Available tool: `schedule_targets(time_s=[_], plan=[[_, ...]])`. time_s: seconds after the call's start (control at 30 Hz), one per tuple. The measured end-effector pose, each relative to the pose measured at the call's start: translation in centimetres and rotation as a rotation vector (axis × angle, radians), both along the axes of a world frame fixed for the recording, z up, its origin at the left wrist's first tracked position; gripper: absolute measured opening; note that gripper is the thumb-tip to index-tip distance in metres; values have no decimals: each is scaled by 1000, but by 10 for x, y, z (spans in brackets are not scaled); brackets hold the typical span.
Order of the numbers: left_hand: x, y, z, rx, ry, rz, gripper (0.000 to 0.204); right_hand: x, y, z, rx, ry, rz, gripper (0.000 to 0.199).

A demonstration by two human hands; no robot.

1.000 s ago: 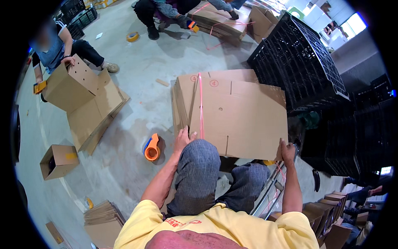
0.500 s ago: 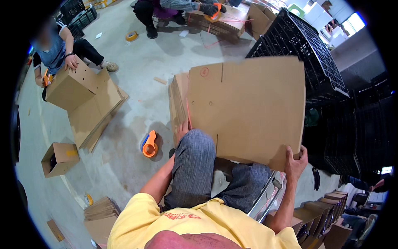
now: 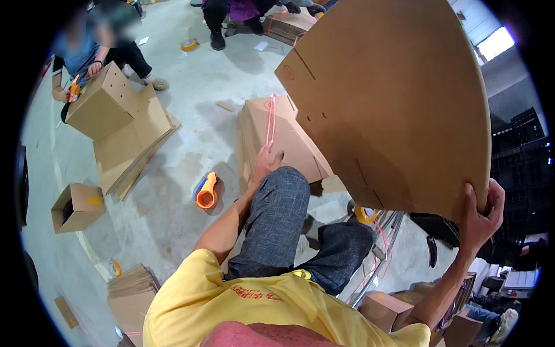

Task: The person sits on the floor and assembles flat cardboard sheets into boxes. They fold the flaps, secure the seams with a handheld tape dispenser, and place the finished boxes aside. The process is repeated for multiple units.

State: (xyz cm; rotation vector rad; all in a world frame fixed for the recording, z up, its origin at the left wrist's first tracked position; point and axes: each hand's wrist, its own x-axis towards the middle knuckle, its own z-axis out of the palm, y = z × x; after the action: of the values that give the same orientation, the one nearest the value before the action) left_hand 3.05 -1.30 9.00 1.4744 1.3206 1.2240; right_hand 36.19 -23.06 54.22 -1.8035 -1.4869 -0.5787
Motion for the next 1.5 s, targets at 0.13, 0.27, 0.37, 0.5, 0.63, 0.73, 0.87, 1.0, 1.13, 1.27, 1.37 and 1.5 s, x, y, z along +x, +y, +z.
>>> schedule_targets(time_s=[0.13, 0.27, 0.37, 0.5, 0.63, 0.73, 0.87, 1.0, 1.13, 1.27, 1.37, 1.5], plan=[[5, 47, 14, -234, -342, -233, 77, -17, 24, 2, -13, -32, 49, 27], [15, 49, 35, -488, -520, -415, 81, -21, 32, 19, 23, -1, 76, 26], [7, 46, 41, -546, -773, -368, 89, -15, 52, 12, 77, 185, 178, 24], [-24, 52, 10, -367, -948, -64, 77, 21, 92, -43, 75, 436, 301, 22], [-78, 48, 31, -189, -605, 185, 73, 72, 114, -156, -61, 575, 196, 24], [-119, 34, 16, -137, -380, 254, 76, 71, 132, -268, -92, 507, 162, 26], [-96, 14, -21, -377, 539, 25, 80, 138, 82, -410, -249, 722, -27, 32], [-133, 7, -73, -267, 193, 108, 74, 78, 109, -456, -695, 863, -175, 30], [-94, 7, -44, -84, 617, 256, 61, 94, 76, -450, -390, 841, -146, 36], [-137, 30, -14, -393, 313, 3, 55, 51, 89, -395, -185, 645, -87, 39], [-156, 29, 26, -380, 64, -97, 55, 49, 93, -369, 3, 543, -54, 39], [-149, 39, 124, -4, -236, -69, 49, 38, 103, -339, 178, 503, 15, 35]])
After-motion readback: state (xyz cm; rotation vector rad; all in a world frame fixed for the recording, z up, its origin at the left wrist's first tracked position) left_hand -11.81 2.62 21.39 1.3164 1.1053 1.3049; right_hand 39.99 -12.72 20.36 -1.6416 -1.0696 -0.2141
